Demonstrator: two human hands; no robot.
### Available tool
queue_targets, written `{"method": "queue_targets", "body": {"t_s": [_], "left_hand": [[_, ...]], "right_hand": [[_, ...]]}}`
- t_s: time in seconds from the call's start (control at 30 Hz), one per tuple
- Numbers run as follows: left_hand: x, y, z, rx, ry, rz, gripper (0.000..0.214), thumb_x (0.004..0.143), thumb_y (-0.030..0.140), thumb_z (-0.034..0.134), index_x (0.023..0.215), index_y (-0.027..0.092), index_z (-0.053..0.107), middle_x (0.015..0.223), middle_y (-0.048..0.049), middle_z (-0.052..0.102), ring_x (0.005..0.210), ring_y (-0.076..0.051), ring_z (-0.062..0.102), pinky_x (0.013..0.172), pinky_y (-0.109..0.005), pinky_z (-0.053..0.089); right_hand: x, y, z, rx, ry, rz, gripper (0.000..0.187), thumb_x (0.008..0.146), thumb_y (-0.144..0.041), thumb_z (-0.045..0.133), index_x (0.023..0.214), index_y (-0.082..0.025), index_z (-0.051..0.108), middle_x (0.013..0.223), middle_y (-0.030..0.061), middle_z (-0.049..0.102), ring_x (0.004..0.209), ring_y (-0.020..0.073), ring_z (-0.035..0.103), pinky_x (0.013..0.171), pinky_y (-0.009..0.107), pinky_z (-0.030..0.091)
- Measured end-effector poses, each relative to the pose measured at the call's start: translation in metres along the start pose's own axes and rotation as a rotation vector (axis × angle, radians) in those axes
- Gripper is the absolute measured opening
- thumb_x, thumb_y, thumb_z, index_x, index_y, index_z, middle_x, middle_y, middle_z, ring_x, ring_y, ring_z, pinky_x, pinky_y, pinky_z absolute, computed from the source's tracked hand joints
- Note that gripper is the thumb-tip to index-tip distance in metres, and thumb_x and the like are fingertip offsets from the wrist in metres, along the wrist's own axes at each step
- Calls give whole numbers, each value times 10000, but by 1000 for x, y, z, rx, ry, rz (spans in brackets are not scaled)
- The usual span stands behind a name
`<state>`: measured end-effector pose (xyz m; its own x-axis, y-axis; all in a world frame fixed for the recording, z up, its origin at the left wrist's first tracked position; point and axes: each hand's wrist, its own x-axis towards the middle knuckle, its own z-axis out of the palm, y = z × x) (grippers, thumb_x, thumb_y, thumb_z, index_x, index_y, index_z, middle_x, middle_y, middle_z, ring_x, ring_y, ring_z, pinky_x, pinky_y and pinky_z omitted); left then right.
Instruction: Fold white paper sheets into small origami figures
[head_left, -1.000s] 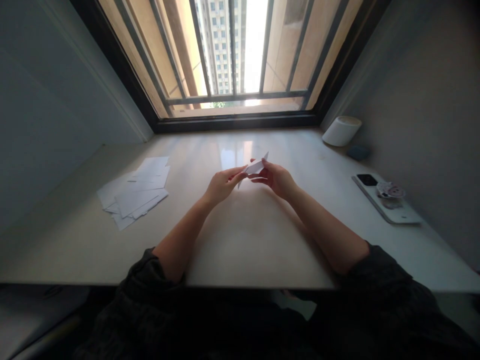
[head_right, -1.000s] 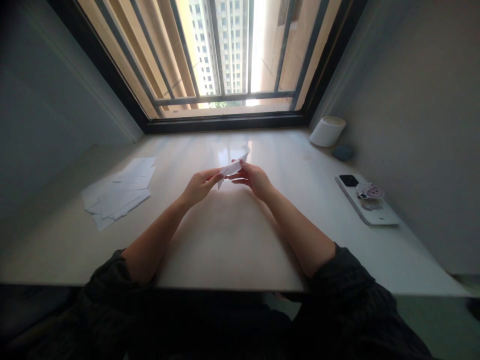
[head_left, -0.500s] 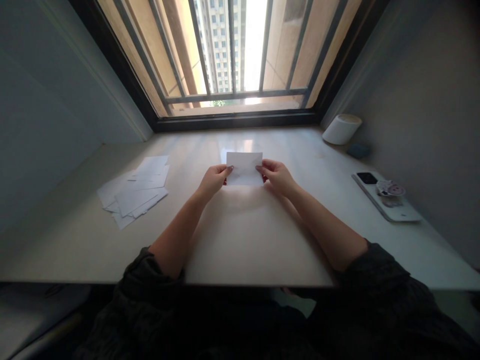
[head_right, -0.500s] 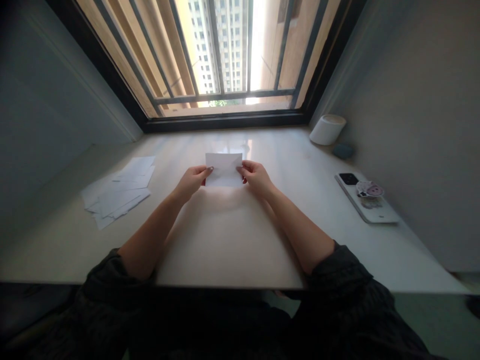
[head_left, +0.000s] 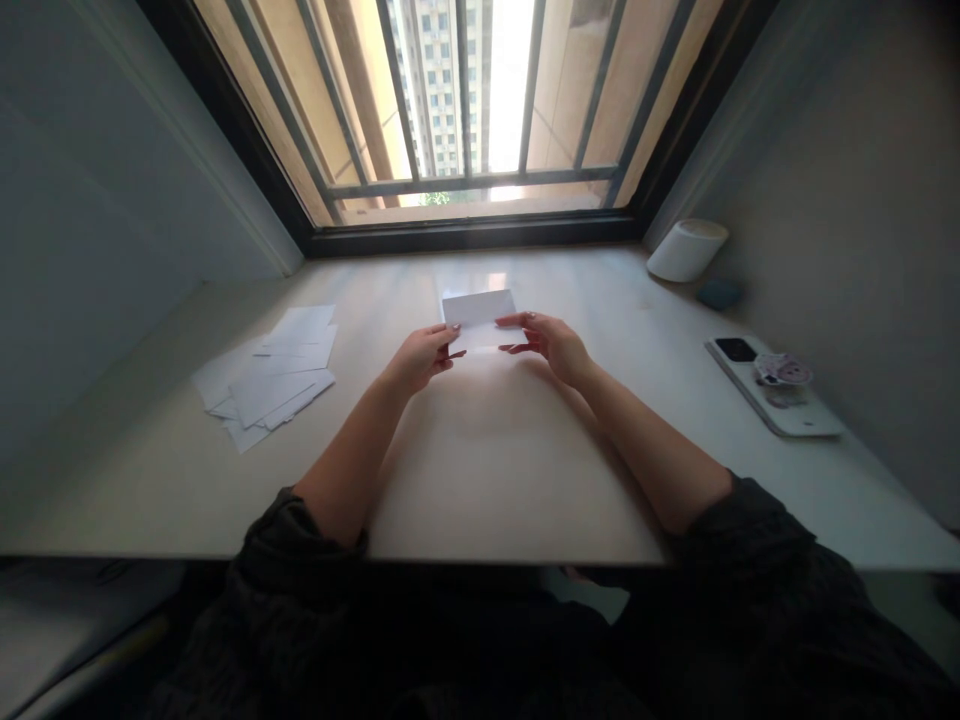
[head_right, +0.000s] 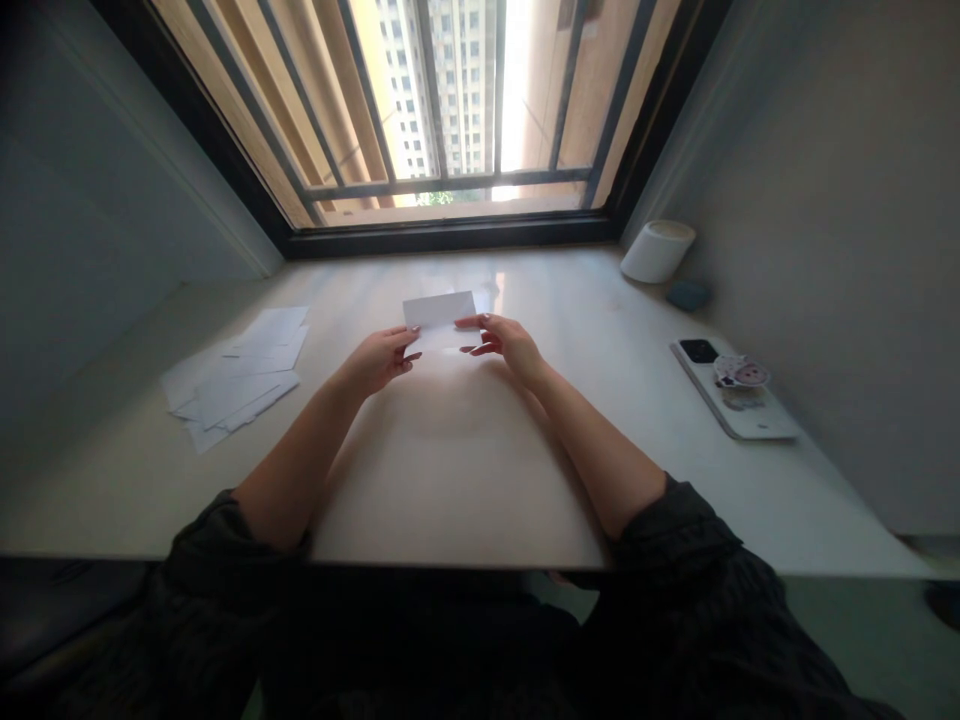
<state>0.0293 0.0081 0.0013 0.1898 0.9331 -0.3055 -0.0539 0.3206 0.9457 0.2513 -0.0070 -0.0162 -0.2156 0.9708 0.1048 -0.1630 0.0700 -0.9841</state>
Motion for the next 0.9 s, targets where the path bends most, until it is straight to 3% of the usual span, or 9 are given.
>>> {"method": "queue_targets", "body": {"t_s": [0.1, 0.27, 0.4, 0.63, 0.77, 0.9], "left_hand": [[-2, 4, 2, -100, -15, -80, 165, 759, 194, 683, 917, 156, 656, 803, -32, 629, 613, -79, 560, 470, -172, 305], [-5, 8, 1, -222, -73, -132, 78, 780, 150, 638, 859, 150, 639, 835, -45, 673, 502, -37, 425, 428, -175, 242], [-5, 8, -1, -206, -103, -139, 73, 755, 169, 661, 826, 157, 653, 914, -68, 704, 505, -43, 406, 422, -183, 254], [-5, 5, -3, -57, -265, -182, 196, 737, 239, 658, 913, 192, 728, 1030, -99, 729, 685, -125, 602, 514, -209, 420], [-8, 4, 0, -57, -261, -164, 219, 731, 265, 638, 910, 187, 738, 1020, -103, 737, 929, -216, 680, 739, -285, 534], [-9, 3, 5, 13, -242, -134, 292, 782, 371, 609, 932, 144, 715, 991, -142, 733, 955, -251, 686, 836, -337, 535]], "right_hand": [[1, 1, -4, 24, -28, 4, 310, 803, -395, 577, 977, -196, 738, 1124, 74, 703, 834, 211, 684, 788, 357, 546], [-2, -4, -4, 30, -67, 16, 285, 785, -318, 556, 980, -211, 734, 1079, 55, 710, 835, 201, 699, 782, 338, 531], [-4, -4, 0, -65, -99, -43, 335, 712, -324, 719, 1034, -234, 714, 994, 36, 718, 859, 184, 684, 795, 318, 511], [-1, 0, 1, -203, 150, -104, 347, 656, -529, 781, 691, -190, 715, 688, 18, 680, 700, 148, 606, 720, 301, 500], [2, 3, 3, -70, 206, -53, 358, 635, -533, 798, 665, -192, 694, 677, 17, 666, 704, 142, 612, 729, 291, 526], [5, 6, 6, 85, 282, 37, 387, 599, -533, 819, 688, -189, 666, 694, 18, 666, 691, 140, 634, 716, 284, 545]]}}
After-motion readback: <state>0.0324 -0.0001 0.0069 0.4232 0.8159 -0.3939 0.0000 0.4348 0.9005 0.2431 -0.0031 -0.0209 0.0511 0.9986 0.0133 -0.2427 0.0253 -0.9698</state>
